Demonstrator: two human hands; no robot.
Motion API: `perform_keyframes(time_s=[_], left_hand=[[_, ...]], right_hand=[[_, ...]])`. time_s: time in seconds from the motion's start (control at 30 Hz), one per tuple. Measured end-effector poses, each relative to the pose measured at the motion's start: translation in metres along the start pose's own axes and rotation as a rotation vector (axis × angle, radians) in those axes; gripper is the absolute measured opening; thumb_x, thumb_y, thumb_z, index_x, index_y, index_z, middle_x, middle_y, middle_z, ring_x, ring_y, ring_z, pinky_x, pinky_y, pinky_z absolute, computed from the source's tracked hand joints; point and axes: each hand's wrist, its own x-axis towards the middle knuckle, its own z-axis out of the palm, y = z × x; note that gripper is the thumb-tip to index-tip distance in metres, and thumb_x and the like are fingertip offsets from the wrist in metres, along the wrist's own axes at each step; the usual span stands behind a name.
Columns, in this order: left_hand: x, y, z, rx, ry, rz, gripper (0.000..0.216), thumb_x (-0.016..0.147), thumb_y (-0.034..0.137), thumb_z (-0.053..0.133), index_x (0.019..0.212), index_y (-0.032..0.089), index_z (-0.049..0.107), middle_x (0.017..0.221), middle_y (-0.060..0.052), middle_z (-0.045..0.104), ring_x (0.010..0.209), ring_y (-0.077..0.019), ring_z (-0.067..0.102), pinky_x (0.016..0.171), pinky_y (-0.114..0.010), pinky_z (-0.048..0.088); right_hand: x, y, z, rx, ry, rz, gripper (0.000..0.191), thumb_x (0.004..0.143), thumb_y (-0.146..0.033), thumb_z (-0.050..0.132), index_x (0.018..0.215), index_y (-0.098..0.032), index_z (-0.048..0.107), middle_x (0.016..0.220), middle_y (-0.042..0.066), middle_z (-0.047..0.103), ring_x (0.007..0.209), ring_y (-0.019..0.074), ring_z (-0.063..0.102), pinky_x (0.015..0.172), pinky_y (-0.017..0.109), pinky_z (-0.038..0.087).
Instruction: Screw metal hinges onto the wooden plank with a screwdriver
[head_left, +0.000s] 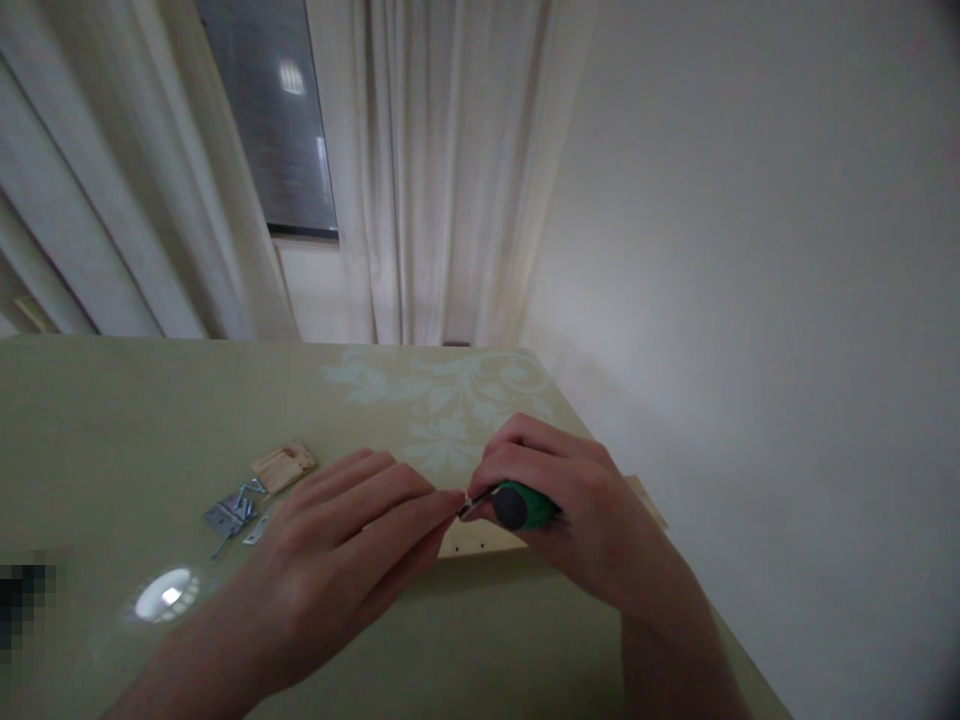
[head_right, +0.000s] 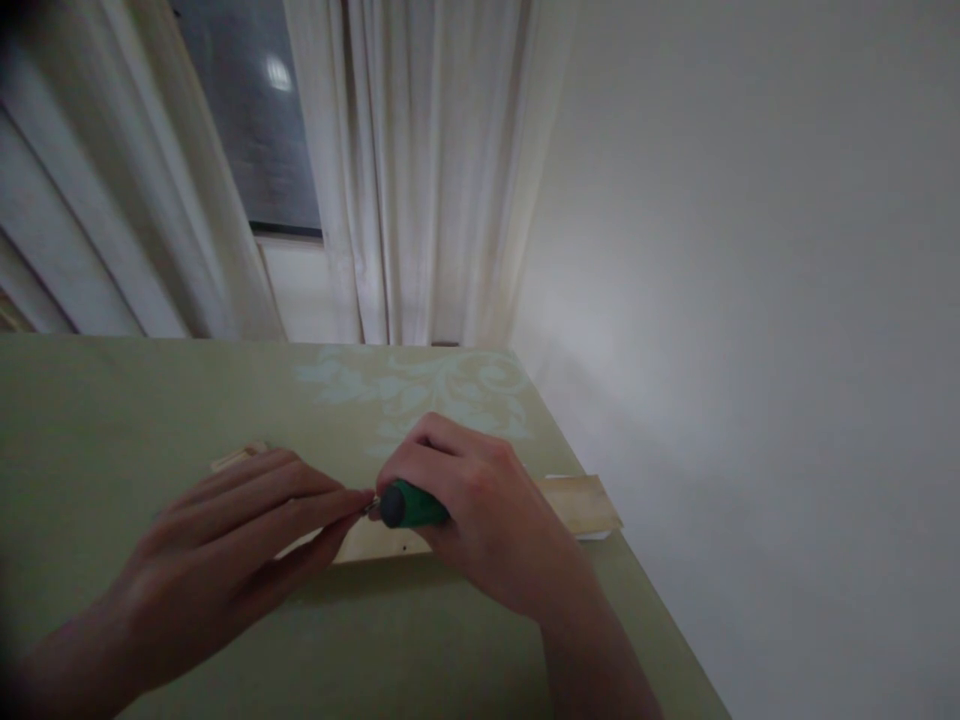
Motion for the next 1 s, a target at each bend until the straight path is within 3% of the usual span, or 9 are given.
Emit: perform_keyframes(time_s=[0.7, 1.0], left_hand=[[0.0016, 0.0020, -0.0003, -0.024, 0.035, -0.042, 0.024, 0.096, 0.008, 0.067, 0.118, 0.018, 0.071, 0.097, -0.003, 0.072, 0.085, -0.0149, 0.064, 0.080, -0.031, 0.051], [0.0082, -0.0001, 0.0028, -0.177, 0.053, -0.119, 0.025, 0.100, 0.008, 0.061, 0.122, 0.019, 0.067, 0.098, -0.002, 0.072, 0.084, -0.0100, 0.067, 0.074, -0.021, 0.053]], right_hand=[[-0.0033, -0.0047, 0.0028, -0.026, 0.063, -0.022, 0.015, 0.095, -0.010, 0.067, 0.101, -0.023, 0.064, 0.102, 0.002, 0.064, 0.096, 0.0164, 0.063, 0.081, 0.028, 0.049], [-0.0050, -0.0059, 0.0053, -0.109, 0.151, -0.087, 0.025, 0.093, -0.006, 0.066, 0.111, -0.024, 0.068, 0.110, 0.004, 0.067, 0.100, 0.0164, 0.067, 0.087, 0.028, 0.055]])
